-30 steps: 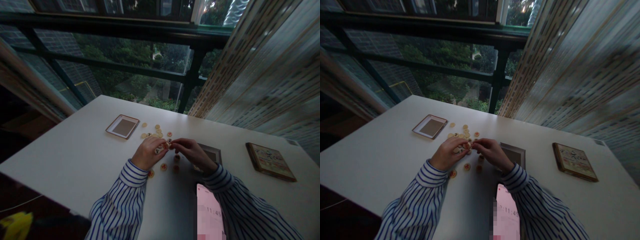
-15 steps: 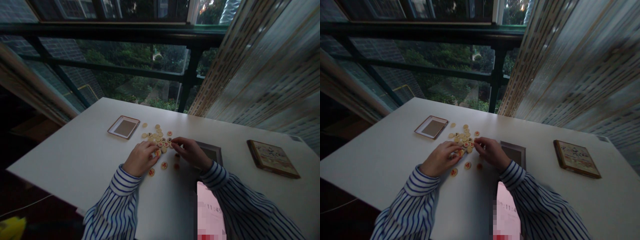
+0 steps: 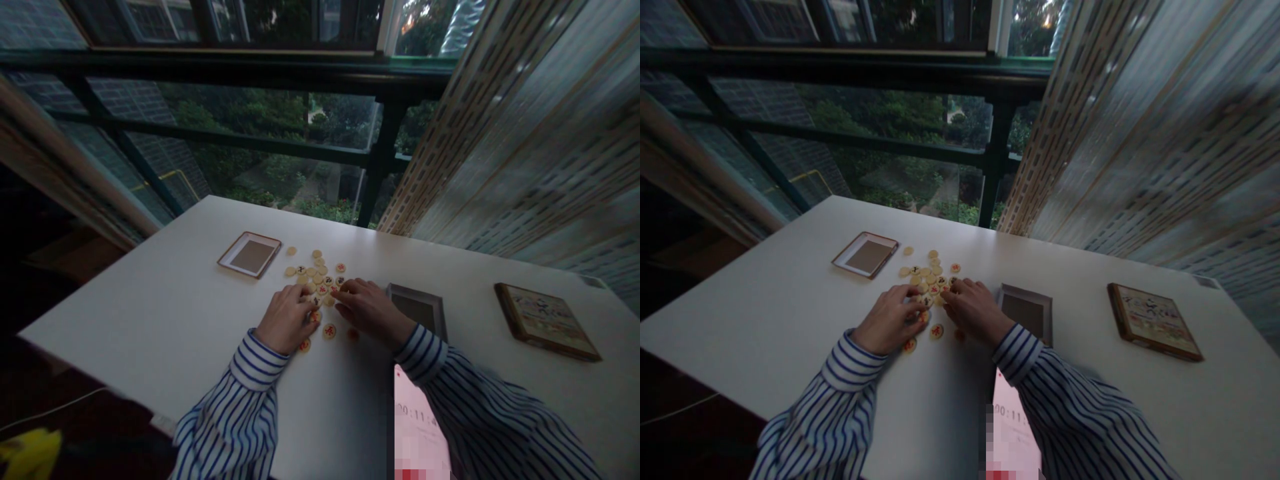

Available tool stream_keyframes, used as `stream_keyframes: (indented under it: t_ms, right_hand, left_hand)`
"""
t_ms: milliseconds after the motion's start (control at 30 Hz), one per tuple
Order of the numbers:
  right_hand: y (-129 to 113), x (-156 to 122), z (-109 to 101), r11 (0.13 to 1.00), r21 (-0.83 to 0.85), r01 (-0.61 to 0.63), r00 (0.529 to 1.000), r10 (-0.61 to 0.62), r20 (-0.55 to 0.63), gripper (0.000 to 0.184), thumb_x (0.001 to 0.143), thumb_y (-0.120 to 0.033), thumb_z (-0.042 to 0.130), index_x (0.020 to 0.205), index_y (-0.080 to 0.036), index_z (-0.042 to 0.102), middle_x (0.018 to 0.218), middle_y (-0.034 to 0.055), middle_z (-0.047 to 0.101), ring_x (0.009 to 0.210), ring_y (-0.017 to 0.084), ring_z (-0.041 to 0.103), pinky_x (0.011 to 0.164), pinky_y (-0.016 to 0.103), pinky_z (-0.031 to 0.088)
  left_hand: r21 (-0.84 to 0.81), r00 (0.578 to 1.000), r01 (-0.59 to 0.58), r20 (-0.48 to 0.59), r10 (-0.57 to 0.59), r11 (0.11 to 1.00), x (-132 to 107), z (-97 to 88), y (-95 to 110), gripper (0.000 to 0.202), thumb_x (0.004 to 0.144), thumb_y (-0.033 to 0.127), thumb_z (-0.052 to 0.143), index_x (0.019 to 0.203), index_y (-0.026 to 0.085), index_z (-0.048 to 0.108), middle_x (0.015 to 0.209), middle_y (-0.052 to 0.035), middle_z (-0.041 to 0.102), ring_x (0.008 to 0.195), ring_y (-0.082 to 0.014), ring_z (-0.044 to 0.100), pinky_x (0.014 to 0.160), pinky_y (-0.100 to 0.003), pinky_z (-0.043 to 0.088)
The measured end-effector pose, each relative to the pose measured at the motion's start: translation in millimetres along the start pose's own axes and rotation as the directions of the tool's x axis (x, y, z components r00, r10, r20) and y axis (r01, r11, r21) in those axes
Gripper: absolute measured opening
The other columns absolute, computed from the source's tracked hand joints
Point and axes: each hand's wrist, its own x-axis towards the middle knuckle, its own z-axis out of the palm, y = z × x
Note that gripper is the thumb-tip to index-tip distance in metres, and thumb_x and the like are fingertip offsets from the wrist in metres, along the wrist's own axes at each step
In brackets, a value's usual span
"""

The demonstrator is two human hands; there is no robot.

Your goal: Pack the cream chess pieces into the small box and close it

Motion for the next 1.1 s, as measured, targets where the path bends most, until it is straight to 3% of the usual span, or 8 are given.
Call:
stream_keyframes:
  t_ms: [367,700,900,1100]
  right_hand:
    - [-5,-1,2,0.993,-0.104,0.059,0.994,-0.049,0.099,0.020,0.087,-0.028,0.047,0.102,-0.022,0.058,0.102,0.0090,0.054,0.092,0.021,0.047,0.073,0.033,0.031]
    - [-6,0,0,0.988,-0.102,0.112,0.991,-0.104,0.082,0.015,0.088,-0.024,0.046,0.089,-0.018,0.060,0.096,0.0073,0.061,0.092,0.020,0.048,0.074,0.033,0.028]
    - [-7,0,2,0.987,-0.112,0.118,0.991,-0.110,0.076,0.016,0.088,-0.023,0.045,0.083,-0.017,0.059,0.088,0.0071,0.063,0.086,0.019,0.050,0.072,0.033,0.027]
    - [-6,1,6,0.990,-0.088,0.106,0.993,-0.101,0.062,0.012,0.087,-0.022,0.047,0.083,-0.017,0.058,0.087,0.0059,0.064,0.086,0.019,0.051,0.072,0.032,0.028]
  left_hand:
    - [0.008,1.000,-0.018,-0.008,0.018,1.000,1,5.4,-2,0.020,0.069,0.029,0.067,0.088,0.024,0.069,0.105,-0.0088,0.056,0.098,-0.0257,0.051,0.080,-0.042,0.044]
    - [-0.010,1.000,-0.011,0.006,0.011,1.000,0,4.4,-2,0.020,0.069,0.029,0.067,0.088,0.024,0.069,0.104,-0.0088,0.056,0.098,-0.0262,0.051,0.080,-0.042,0.044]
    - [-0.066,0.999,-0.023,-0.051,0.020,0.998,-1,5.5,-4,0.032,0.069,0.030,0.067,0.100,0.022,0.065,0.106,-0.0096,0.055,0.099,-0.0262,0.051,0.081,-0.042,0.044]
    - [-0.086,0.995,-0.044,-0.096,0.036,0.995,7,-8.4,0,0.027,0.070,0.028,0.065,0.096,0.021,0.065,0.099,-0.0083,0.057,0.094,-0.0241,0.052,0.081,-0.041,0.044]
